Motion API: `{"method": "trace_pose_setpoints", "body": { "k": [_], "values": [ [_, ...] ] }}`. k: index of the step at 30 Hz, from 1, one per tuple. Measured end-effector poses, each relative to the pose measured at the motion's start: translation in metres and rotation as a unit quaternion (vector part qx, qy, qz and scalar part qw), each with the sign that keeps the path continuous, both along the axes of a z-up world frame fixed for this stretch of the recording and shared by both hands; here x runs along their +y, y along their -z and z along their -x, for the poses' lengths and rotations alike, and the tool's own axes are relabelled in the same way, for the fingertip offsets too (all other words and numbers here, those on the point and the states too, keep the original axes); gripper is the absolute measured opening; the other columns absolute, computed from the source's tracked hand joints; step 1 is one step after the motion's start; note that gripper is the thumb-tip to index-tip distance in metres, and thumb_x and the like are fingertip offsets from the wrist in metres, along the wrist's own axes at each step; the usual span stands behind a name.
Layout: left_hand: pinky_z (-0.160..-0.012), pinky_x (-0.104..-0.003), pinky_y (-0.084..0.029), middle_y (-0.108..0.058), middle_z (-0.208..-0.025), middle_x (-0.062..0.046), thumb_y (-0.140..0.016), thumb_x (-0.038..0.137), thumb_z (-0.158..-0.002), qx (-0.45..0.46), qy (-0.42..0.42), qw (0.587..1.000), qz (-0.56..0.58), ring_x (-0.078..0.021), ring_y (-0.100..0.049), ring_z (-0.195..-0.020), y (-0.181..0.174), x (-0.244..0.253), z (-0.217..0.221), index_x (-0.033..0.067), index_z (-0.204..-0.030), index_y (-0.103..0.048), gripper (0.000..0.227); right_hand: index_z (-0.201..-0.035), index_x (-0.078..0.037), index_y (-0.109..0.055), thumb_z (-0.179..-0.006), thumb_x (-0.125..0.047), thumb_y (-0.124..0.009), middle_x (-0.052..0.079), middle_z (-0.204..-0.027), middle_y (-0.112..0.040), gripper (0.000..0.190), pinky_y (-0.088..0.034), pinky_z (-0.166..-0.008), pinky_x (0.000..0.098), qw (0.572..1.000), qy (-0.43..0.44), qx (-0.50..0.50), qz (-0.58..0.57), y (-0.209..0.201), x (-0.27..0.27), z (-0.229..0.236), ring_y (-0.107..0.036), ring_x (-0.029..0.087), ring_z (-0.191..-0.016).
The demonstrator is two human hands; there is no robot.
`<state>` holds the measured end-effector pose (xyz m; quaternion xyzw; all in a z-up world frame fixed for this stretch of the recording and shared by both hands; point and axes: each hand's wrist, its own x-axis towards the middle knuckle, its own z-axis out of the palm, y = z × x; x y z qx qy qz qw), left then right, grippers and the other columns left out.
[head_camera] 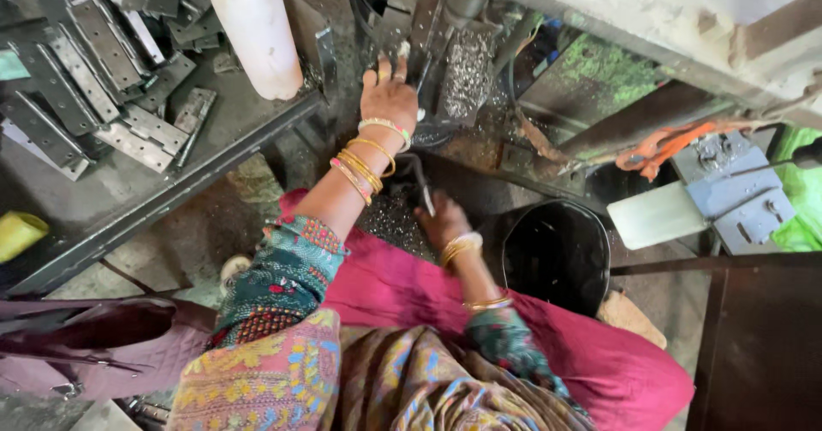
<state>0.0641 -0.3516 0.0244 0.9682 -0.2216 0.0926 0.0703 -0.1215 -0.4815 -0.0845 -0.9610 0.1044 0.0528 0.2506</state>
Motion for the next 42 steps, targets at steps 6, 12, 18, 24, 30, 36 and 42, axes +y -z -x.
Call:
{"method": "trace_pose_setpoints", "body": {
  "k": [6, 12, 18, 24, 30, 36, 42],
  "values": [
    [-0.103, -0.047, -0.031, -0.039, -0.162, -0.013, -0.068, 0.035, -0.085, -0.026, -0.007, 1.0, 0.004, -0.0373, -0.031, -0.146, -0.004, 0.016, 0.01, 0.0058, -0.104, -0.081, 0.037, -0.112, -0.004, -0.057, -0.098, -0.035, -0.063, 0.027, -0.095, -0.072, 0.035, -0.055, -0.075, 0.0567, 0.998, 0.043, -0.013, -0.048, 0.049, 0.004, 0.009, -0.069, 0.049, -0.09],
    [-0.103, -0.043, -0.031, -0.039, -0.163, -0.013, -0.057, 0.021, -0.092, -0.047, -0.026, 0.998, -0.025, -0.033, -0.029, -0.151, 0.014, -0.009, -0.015, 0.0046, -0.107, -0.081, 0.033, -0.11, -0.006, -0.057, -0.095, -0.04, -0.067, 0.029, -0.094, -0.07, 0.038, -0.056, -0.073, 0.0572, 0.998, -0.021, -0.058, 0.022, 0.029, -0.018, -0.009, -0.068, 0.049, -0.088],
    [-0.103, -0.043, -0.031, -0.036, -0.164, -0.011, -0.052, 0.016, -0.09, -0.086, -0.051, 0.995, 0.002, -0.0336, -0.024, -0.151, 0.033, -0.017, -0.021, 0.0016, -0.111, -0.079, 0.037, -0.112, -0.005, -0.061, -0.099, -0.038, -0.059, 0.025, -0.095, -0.073, 0.035, -0.054, -0.079, 0.056, 0.996, 0.075, -0.009, -0.054, 0.044, 0.016, 0.018, -0.069, 0.047, -0.091],
    [-0.103, -0.043, -0.032, -0.033, -0.168, -0.011, -0.052, 0.017, -0.094, -0.055, -0.061, 0.996, 0.018, -0.0345, -0.021, -0.156, 0.036, -0.029, -0.033, 0.0027, -0.109, -0.08, 0.035, -0.113, -0.007, -0.061, -0.092, -0.038, -0.067, 0.027, -0.096, -0.071, 0.038, -0.054, -0.076, 0.0548, 0.998, -0.008, -0.051, -0.025, 0.029, -0.017, 0.003, -0.068, 0.047, -0.091],
    [-0.103, -0.046, -0.032, -0.038, -0.162, -0.012, -0.055, 0.021, -0.091, -0.105, -0.081, 0.991, 0.037, -0.037, -0.021, -0.152, 0.041, -0.041, -0.044, 0.0044, -0.103, -0.082, 0.034, -0.114, -0.006, -0.058, -0.094, -0.039, -0.066, 0.026, -0.096, -0.072, 0.04, -0.053, -0.077, 0.0561, 0.996, 0.072, -0.025, -0.037, 0.044, 0.008, 0.018, -0.068, 0.047, -0.092],
    [-0.106, -0.045, -0.031, -0.035, -0.168, -0.013, -0.055, 0.021, -0.096, -0.08, -0.085, 0.993, 0.01, -0.0361, -0.021, -0.154, 0.033, -0.04, -0.065, 0.0056, -0.108, -0.082, 0.033, -0.106, -0.006, -0.06, -0.094, -0.042, -0.067, 0.027, -0.096, -0.07, 0.039, -0.053, -0.075, 0.0568, 0.999, -0.017, -0.049, 0.002, 0.049, -0.021, 0.0, -0.067, 0.049, -0.09],
    [-0.105, -0.043, -0.028, -0.028, -0.166, -0.01, -0.054, 0.021, -0.09, -0.011, -0.103, 0.995, -0.009, -0.0339, -0.017, -0.152, 0.03, -0.06, -0.087, 0.0083, -0.107, -0.08, 0.034, -0.121, -0.008, -0.057, -0.096, -0.045, -0.064, 0.026, -0.096, -0.072, 0.045, -0.053, -0.075, 0.0578, 0.996, 0.083, -0.013, -0.038, 0.065, 0.002, 0.02, -0.068, 0.048, -0.091]
  ]
}}
